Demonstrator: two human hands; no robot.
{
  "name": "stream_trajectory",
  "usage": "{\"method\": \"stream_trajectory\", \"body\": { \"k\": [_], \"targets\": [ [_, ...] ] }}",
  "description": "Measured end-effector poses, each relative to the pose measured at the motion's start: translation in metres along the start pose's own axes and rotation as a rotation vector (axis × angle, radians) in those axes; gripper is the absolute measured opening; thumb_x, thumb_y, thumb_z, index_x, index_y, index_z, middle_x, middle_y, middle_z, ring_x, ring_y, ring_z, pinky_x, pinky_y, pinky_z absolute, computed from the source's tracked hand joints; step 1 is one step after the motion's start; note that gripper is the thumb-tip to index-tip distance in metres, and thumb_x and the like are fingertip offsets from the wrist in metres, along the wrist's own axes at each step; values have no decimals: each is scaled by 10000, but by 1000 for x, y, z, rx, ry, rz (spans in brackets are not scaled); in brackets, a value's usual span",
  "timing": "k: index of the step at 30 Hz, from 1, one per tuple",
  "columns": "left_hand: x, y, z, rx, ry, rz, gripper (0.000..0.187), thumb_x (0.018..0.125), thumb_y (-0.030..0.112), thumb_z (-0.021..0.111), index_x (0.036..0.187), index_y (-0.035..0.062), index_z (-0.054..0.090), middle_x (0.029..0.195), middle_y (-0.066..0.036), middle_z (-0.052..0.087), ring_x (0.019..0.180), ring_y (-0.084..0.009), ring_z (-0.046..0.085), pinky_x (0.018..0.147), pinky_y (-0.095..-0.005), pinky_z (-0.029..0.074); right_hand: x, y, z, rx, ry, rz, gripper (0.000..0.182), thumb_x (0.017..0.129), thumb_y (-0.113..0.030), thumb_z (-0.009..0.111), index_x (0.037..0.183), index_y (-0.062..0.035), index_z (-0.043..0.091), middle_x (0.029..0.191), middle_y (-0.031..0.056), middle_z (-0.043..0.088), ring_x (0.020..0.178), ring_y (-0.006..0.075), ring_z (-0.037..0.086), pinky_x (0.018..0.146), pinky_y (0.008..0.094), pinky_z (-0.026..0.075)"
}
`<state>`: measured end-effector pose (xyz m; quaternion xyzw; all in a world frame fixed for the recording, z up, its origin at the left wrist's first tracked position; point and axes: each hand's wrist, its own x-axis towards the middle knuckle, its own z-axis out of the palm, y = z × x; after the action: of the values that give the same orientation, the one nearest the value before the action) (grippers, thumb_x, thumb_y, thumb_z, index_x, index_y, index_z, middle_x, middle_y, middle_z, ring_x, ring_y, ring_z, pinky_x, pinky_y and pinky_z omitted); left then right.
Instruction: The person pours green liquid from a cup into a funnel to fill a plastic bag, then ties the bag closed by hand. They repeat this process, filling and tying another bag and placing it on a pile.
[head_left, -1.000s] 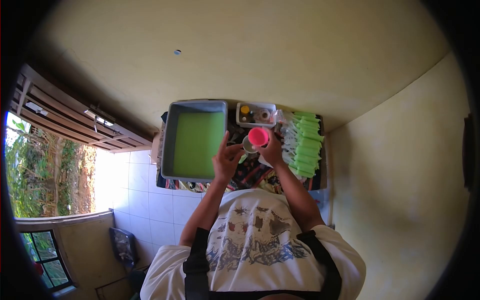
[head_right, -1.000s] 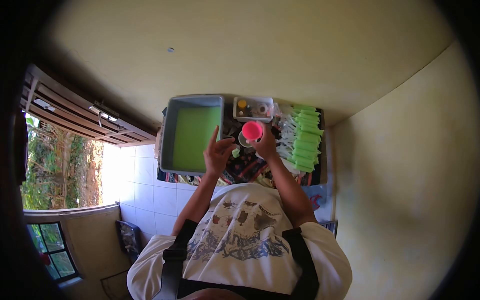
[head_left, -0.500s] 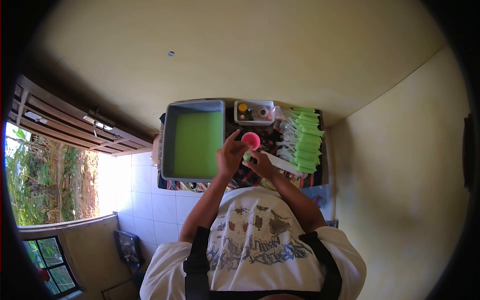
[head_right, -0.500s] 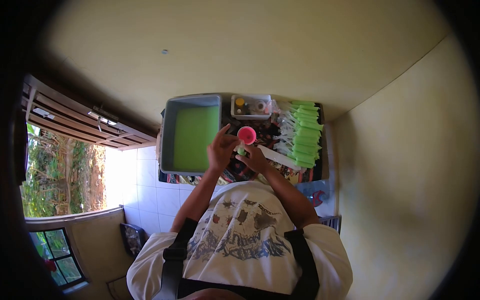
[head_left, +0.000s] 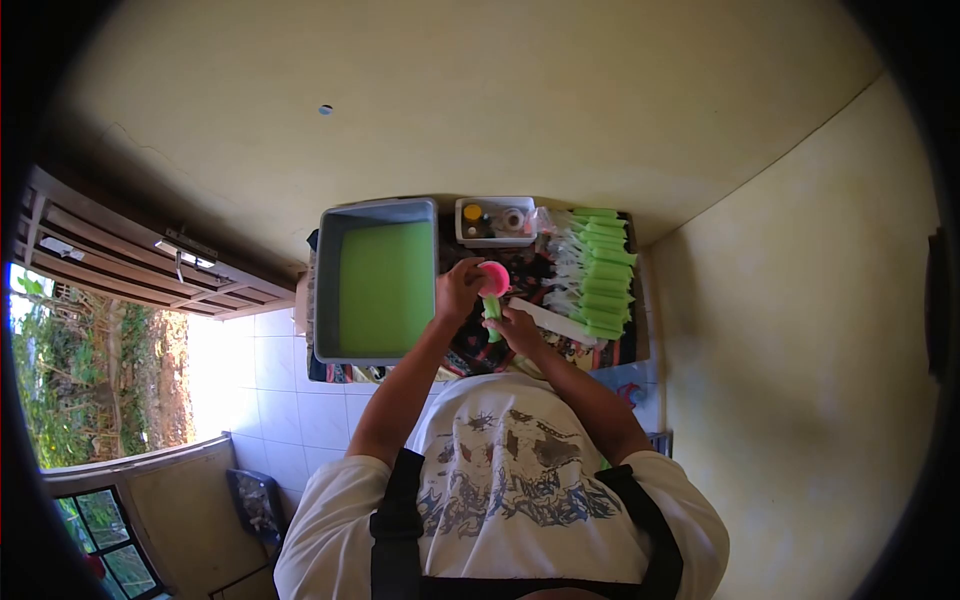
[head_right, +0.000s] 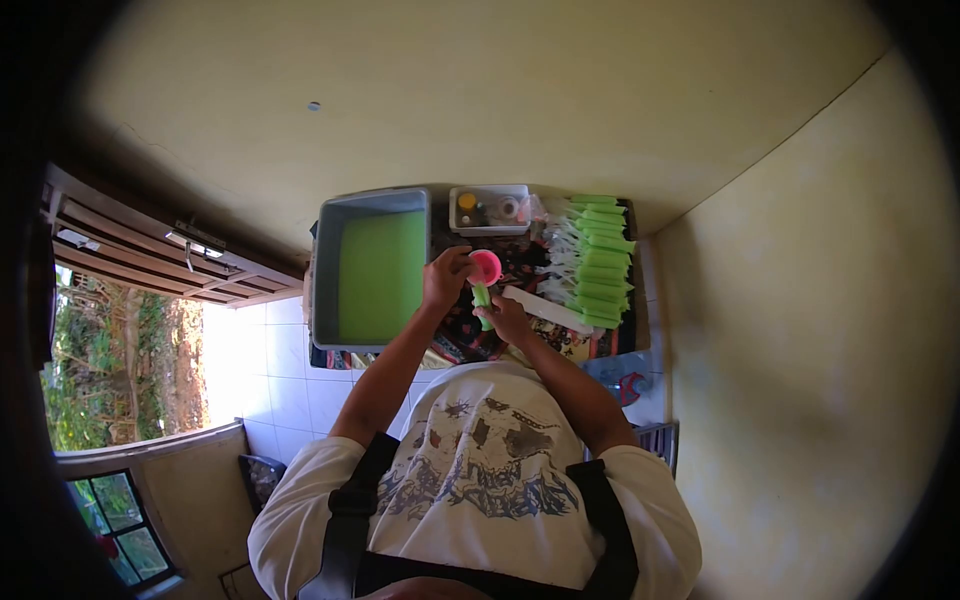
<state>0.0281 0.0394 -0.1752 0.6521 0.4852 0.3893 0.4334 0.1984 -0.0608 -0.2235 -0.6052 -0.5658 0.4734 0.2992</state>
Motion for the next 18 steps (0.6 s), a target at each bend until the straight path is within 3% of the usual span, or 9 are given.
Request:
{"method": "stream_trajectory", "body": {
  "k": [8,11,14,18],
  "targets": [
    [8,-34,10,63,87,105,338,940,115,772,1260,15,729,1076,-182,802,997,-298,799,882,-381,623,13,31,11,92,55,60,382,1019,-356,690,1202,-37,791,949,98,825,867,186,788,833,339,594],
    [-10,-10,-5,136,92,113,274,971,153,753,1208,17,756,1113,-186,792,1041,-330,784,912,-395,607,18,29,13,57,86,141,395,1013,-410,677,1145,-64,816,954,81,828,876,206,785,826,358,592],
    [-34,4,-12,78,86,-51,226,984,156,738,1162,23,776,1129,-175,791,1047,-335,779,920,-398,597,18,28,11,89,85,81,418,1006,-461,680,1119,-87,828,946,77,824,881,208,778,825,358,583],
    [-61,4,-9,78,110,-67,202,994,146,725,1152,34,782,1096,-174,790,1013,-327,777,876,-397,602,13,14,6,59,61,128,405,1023,-440,682,1181,-91,814,928,85,796,883,178,748,808,342,556]
  ]
}}
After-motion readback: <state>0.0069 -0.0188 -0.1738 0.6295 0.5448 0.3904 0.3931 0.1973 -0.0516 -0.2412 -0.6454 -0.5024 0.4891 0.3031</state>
